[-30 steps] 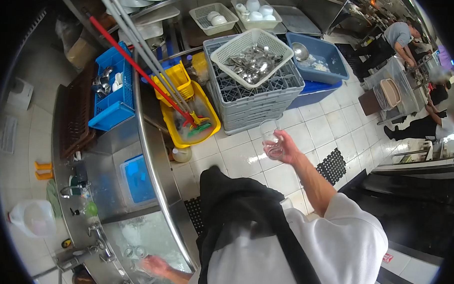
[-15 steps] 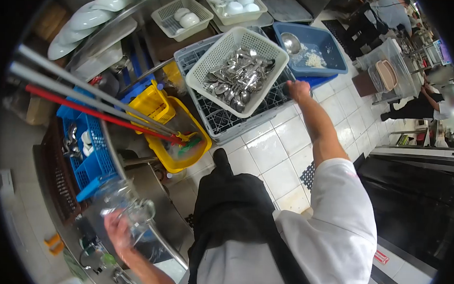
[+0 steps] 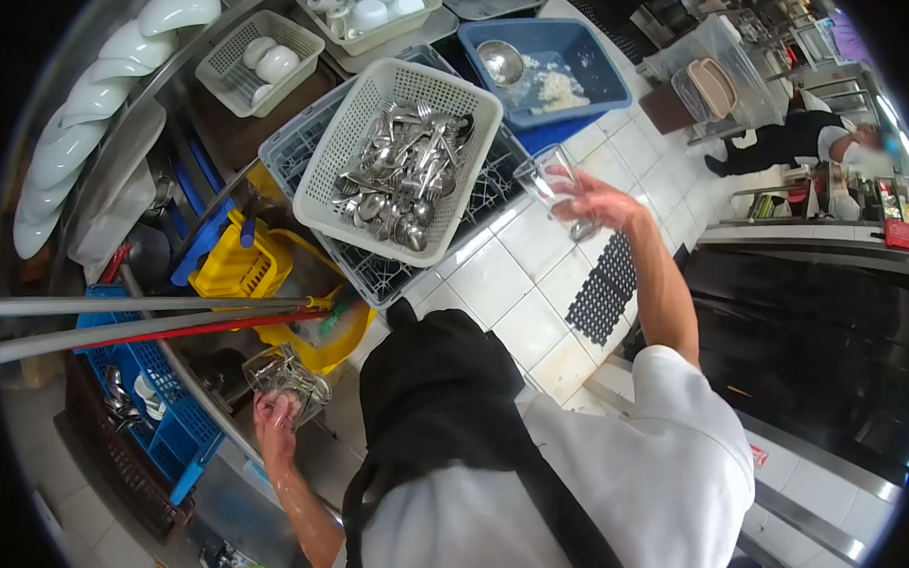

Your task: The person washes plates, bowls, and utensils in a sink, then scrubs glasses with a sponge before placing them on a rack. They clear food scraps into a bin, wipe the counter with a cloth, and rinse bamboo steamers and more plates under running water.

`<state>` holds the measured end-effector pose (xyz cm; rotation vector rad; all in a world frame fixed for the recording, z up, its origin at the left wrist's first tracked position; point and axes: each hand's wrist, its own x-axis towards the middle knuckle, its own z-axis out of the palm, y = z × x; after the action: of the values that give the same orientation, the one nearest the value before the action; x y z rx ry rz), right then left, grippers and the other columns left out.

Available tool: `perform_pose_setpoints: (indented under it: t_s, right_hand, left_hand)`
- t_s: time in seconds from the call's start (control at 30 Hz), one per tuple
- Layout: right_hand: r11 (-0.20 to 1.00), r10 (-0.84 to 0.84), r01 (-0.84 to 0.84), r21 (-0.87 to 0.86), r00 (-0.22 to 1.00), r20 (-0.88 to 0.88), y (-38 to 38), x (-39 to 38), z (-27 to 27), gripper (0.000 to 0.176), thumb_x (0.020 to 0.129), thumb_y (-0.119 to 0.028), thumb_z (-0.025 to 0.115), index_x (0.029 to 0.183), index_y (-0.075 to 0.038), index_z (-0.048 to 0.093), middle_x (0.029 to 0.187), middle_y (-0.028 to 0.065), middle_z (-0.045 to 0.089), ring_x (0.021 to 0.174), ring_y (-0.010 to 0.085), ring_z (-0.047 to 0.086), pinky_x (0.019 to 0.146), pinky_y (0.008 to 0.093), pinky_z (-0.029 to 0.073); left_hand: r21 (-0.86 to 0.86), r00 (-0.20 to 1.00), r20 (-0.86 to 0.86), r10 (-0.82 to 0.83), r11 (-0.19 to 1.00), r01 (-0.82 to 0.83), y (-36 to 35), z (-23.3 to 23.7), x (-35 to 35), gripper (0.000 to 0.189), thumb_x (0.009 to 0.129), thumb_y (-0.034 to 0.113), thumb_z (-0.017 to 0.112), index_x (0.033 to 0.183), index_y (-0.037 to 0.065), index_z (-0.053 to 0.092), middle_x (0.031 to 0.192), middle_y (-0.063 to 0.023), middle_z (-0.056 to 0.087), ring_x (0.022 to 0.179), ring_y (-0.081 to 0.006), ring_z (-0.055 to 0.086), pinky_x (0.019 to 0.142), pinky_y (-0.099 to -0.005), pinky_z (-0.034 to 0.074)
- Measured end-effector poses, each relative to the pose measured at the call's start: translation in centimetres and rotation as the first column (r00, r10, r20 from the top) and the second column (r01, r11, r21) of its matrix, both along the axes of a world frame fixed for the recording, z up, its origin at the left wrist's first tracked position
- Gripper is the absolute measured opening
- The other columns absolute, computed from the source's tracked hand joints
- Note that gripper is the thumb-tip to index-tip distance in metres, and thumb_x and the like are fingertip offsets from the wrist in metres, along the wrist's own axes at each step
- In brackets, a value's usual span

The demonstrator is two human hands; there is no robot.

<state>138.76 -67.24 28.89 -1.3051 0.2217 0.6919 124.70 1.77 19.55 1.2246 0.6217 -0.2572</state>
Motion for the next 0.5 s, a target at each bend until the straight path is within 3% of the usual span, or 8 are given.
perform_pose_setpoints:
  t_s: [0.1, 0.13, 0.23, 0.27, 0.33, 0.37, 0.4, 0.5]
  right_hand:
    - [0.909, 0.097, -0.102, 0.405, 0.995, 0.034, 2.3, 0.5, -0.7, 0.088, 0.079, -0.021, 0.071, 0.150, -0.012, 0.020, 0.128, 0.0138, 0.051, 0.108, 0.0304, 0.060, 0.097, 0.0384, 0.047]
    - [0.874, 0.145, -0.150, 0.463, 0.988, 0.047, 3.6, 1.4, -1.3, 0.088, 0.079, -0.022, 0.070, 0.151, -0.015, 0.019, 0.129, 0.0160, 0.049, 0.104, 0.0347, 0.062, 0.095, 0.0434, 0.048]
    - [0.811, 0.188, -0.203, 0.549, 0.979, 0.086, 7.3, 3.7, -3.3, 0.088, 0.079, -0.022, 0.069, 0.151, -0.017, 0.018, 0.129, 0.0164, 0.048, 0.104, 0.0356, 0.062, 0.094, 0.0463, 0.048]
    - [0.835, 0.224, -0.246, 0.492, 0.969, 0.105, 8.7, 4.4, -3.1, 0.087, 0.080, -0.021, 0.069, 0.151, -0.017, 0.018, 0.131, 0.0166, 0.047, 0.108, 0.0363, 0.060, 0.096, 0.0475, 0.047]
    - [0.788, 0.257, -0.301, 0.537, 0.954, 0.157, 12.7, 5.6, -4.0, 0.092, 0.075, -0.019, 0.071, 0.151, -0.018, 0.019, 0.136, 0.0165, 0.044, 0.112, 0.0377, 0.058, 0.097, 0.0498, 0.045]
    - [0.781, 0.237, -0.241, 0.577, 0.968, 0.083, 14.8, 5.6, -4.6, 0.095, 0.068, -0.023, 0.076, 0.150, -0.022, 0.027, 0.132, 0.0167, 0.049, 0.107, 0.0363, 0.058, 0.096, 0.0466, 0.048]
    - [0.749, 0.258, -0.229, 0.621, 0.965, 0.044, 17.0, 5.7, -5.5, 0.092, 0.069, -0.023, 0.076, 0.148, -0.019, 0.029, 0.128, 0.0189, 0.050, 0.106, 0.0360, 0.059, 0.095, 0.0456, 0.049]
    - [0.760, 0.400, -0.212, 0.614, 0.898, -0.186, 23.0, 5.1, -7.4, 0.071, 0.077, -0.024, 0.070, 0.139, -0.011, 0.038, 0.123, 0.0219, 0.055, 0.104, 0.0345, 0.062, 0.084, 0.0472, 0.055]
  left_hand:
    - [0.006, 0.995, 0.042, 0.088, 0.996, -0.089, -1.2, 0.8, -1.6, 0.049, 0.084, 0.003, 0.070, 0.125, 0.008, 0.043, 0.102, -0.0038, 0.060, 0.086, -0.0170, 0.060, 0.071, -0.0308, 0.050]
    - [-0.018, 0.990, 0.081, 0.112, 0.994, -0.111, -1.5, 1.3, -2.7, 0.050, 0.084, 0.003, 0.070, 0.126, 0.008, 0.043, 0.101, -0.0038, 0.059, 0.086, -0.0168, 0.059, 0.072, -0.0306, 0.050]
    - [0.013, 0.961, 0.066, 0.269, 0.963, -0.270, -3.5, 3.2, -5.7, 0.040, 0.086, 0.007, 0.069, 0.121, 0.006, 0.050, 0.110, -0.0064, 0.057, 0.095, -0.0200, 0.060, 0.083, -0.0369, 0.053]
    - [-0.013, 0.956, 0.143, 0.255, 0.967, -0.255, -3.4, 2.7, -7.5, 0.036, 0.088, 0.009, 0.066, 0.121, 0.006, 0.052, 0.113, -0.0068, 0.057, 0.100, -0.0219, 0.060, 0.088, -0.0395, 0.053]
    - [-0.028, 0.925, 0.178, 0.337, 0.941, -0.337, -4.9, 4.5, -9.2, 0.028, 0.089, 0.010, 0.064, 0.116, 0.004, 0.055, 0.105, -0.0095, 0.060, 0.098, -0.0225, 0.061, 0.087, -0.0401, 0.053]
    - [-0.098, 0.906, 0.213, 0.365, 0.931, -0.352, -5.6, 5.6, -9.8, 0.027, 0.089, 0.008, 0.065, 0.113, 0.002, 0.055, 0.103, -0.0113, 0.061, 0.095, -0.0225, 0.062, 0.086, -0.0394, 0.054]
    - [-0.062, 0.863, 0.229, 0.450, 0.892, -0.448, -6.0, 6.4, -11.5, 0.027, 0.089, 0.008, 0.065, 0.113, 0.002, 0.055, 0.103, -0.0113, 0.061, 0.095, -0.0225, 0.062, 0.086, -0.0394, 0.054]
    - [-0.098, 0.841, 0.211, 0.498, 0.867, -0.488, -7.0, 8.1, -13.7, 0.020, 0.087, 0.008, 0.068, 0.105, 0.005, 0.060, 0.097, -0.0064, 0.064, 0.088, -0.0166, 0.064, 0.080, -0.0346, 0.055]
